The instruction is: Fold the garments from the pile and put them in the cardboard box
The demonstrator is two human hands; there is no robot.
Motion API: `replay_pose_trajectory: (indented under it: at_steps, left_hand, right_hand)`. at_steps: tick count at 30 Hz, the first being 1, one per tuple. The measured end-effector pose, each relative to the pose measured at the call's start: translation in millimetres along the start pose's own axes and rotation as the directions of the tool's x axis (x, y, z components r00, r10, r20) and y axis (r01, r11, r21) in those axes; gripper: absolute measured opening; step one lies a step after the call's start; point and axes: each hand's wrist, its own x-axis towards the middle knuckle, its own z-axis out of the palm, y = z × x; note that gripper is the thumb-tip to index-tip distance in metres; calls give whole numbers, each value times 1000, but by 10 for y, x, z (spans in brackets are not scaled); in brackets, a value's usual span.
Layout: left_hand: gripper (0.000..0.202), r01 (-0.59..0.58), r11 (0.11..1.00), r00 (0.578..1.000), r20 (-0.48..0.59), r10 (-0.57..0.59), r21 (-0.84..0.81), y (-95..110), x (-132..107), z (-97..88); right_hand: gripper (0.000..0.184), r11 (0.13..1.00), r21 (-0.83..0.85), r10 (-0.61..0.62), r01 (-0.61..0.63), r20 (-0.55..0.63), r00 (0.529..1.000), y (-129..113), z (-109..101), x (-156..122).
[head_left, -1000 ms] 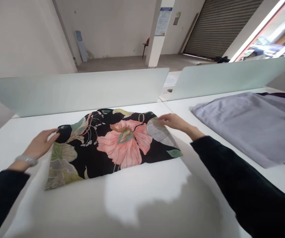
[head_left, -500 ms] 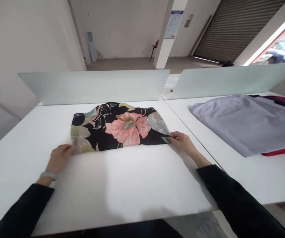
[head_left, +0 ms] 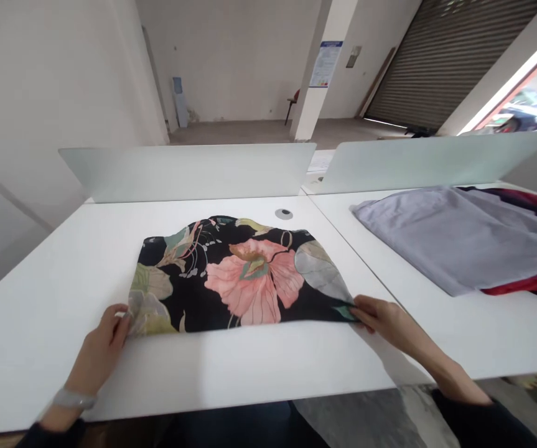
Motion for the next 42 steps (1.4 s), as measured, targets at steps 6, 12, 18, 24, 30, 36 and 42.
replay_pose_trajectory:
  at_steps: [6, 12, 18, 24, 30, 36, 42]
  left_hand:
    - [43, -92, 989, 977, -181, 113, 116, -374, -420, -35]
    - [42, -546, 778, 784, -139, 605, 312, 180, -271, 74]
    - [48, -690, 582, 675, 92, 732, 431, 1121, -241, 747]
    - [59, -700, 564, 678, 160, 717, 438, 1275, -403, 1311]
    - [61, -696, 590, 688, 146, 711, 409, 1189, -429, 1396]
    - [65, -773, 576, 632, 246, 735, 267, 1271, -786, 1233]
    - [81, -801, 585, 588, 346, 731, 125, 1230, -1202, 1324]
  right_hand:
    - [35, 983, 137, 105, -125, 148, 983, 313, -158, -505]
    - [47, 964, 183, 210, -193, -77, 975, 283, -278, -118]
    - [37, 996, 67, 76, -62, -220, 973, 56, -135, 345]
    - [55, 992, 28, 123, -120, -226, 966, -44, -8, 454]
    - [100, 776, 610, 153, -159, 62, 986, -242, 77, 264]
    - [63, 471, 823, 260, -317, 214, 941, -200, 61, 76]
    - [26, 529, 754, 283, -389, 276, 919, -123, 26, 5]
